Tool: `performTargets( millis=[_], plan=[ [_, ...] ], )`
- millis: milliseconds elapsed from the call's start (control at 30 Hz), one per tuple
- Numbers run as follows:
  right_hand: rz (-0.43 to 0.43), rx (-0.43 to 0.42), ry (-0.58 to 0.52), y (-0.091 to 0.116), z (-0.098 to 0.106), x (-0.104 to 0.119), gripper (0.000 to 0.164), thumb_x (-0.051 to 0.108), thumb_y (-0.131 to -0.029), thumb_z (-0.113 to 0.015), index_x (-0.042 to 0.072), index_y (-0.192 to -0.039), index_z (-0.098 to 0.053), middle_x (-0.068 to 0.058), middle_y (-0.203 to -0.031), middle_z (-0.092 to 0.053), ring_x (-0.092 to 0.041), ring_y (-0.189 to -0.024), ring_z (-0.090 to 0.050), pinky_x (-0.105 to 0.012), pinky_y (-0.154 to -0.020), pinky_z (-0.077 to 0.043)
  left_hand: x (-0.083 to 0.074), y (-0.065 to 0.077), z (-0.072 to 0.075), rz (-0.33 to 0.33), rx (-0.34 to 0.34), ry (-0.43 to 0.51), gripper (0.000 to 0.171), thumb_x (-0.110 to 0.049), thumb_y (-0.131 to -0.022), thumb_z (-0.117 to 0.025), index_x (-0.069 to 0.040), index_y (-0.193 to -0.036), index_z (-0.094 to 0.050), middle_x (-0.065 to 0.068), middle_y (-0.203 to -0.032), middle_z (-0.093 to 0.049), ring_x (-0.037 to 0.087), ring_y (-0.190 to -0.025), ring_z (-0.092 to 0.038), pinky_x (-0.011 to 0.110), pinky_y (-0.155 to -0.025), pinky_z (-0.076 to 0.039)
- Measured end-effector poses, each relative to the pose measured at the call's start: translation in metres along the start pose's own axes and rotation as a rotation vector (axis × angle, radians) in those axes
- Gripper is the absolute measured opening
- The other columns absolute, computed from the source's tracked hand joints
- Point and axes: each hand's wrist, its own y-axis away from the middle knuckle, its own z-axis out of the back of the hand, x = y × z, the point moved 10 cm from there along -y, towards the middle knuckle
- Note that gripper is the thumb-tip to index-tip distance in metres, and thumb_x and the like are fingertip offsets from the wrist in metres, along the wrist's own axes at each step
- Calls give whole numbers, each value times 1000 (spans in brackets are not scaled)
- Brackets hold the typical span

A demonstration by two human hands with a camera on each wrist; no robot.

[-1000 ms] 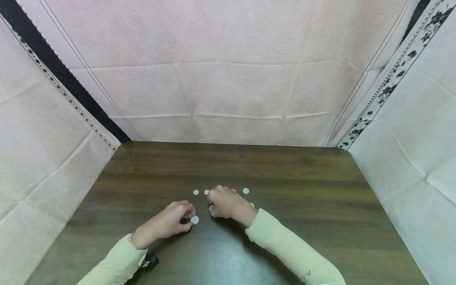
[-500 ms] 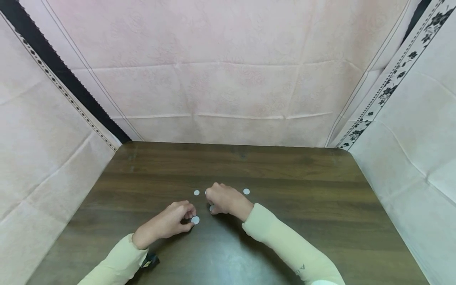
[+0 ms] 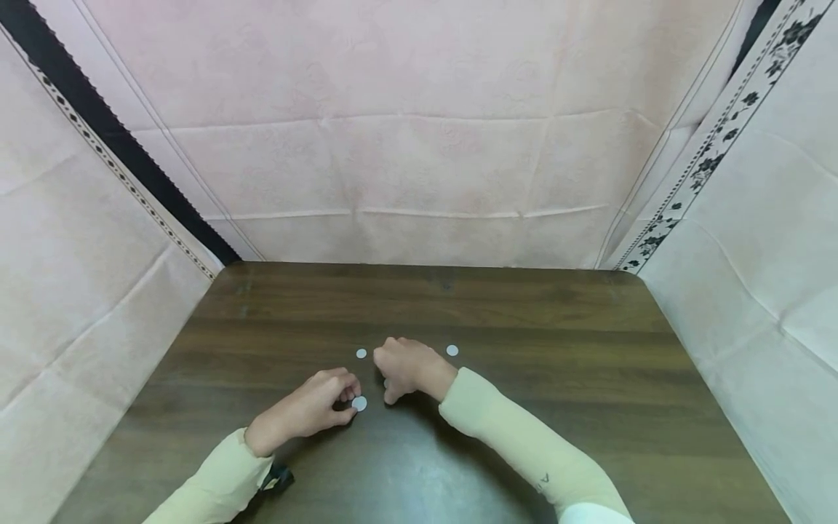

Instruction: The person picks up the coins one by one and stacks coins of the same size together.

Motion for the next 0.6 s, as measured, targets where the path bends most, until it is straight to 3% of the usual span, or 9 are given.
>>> performTargets(
  millis=[200, 400, 600],
  plan=[
    [5, 18, -14, 1, -3, -3, 31, 27, -82, -89, 20, -73, -59, 8, -70, -56, -8, -55, -49, -22, -53, -38, 2, 0, -2, -8, -3, 1, 14, -5, -87, -80, -7, -93, -67, 2, -87, -61, 8, -76, -53, 19, -68, -48],
    [45, 2, -46, 3, -1, -5, 21, 23, -80, -88, 17, -82, -68, 9, -82, -63, -6, -61, -54, -22, -58, -45, 1, 1, -1, -9, -2, 6, 13, -4, -88, -79, -7, -94, -67, 2, -87, -62, 11, -77, -56, 20, -69, -49],
    [98, -33, -101, 6, 3, -8, 21, 19, -78, -87, 14, -89, -70, 5, -89, -68, -3, -66, -55, -20, -64, -49, -1, 1, 1, -12, -17, 0, 14, -4, -87, -79, -7, -93, -67, 2, -87, -62, 11, -77, -56, 20, -69, -49]
  ],
)
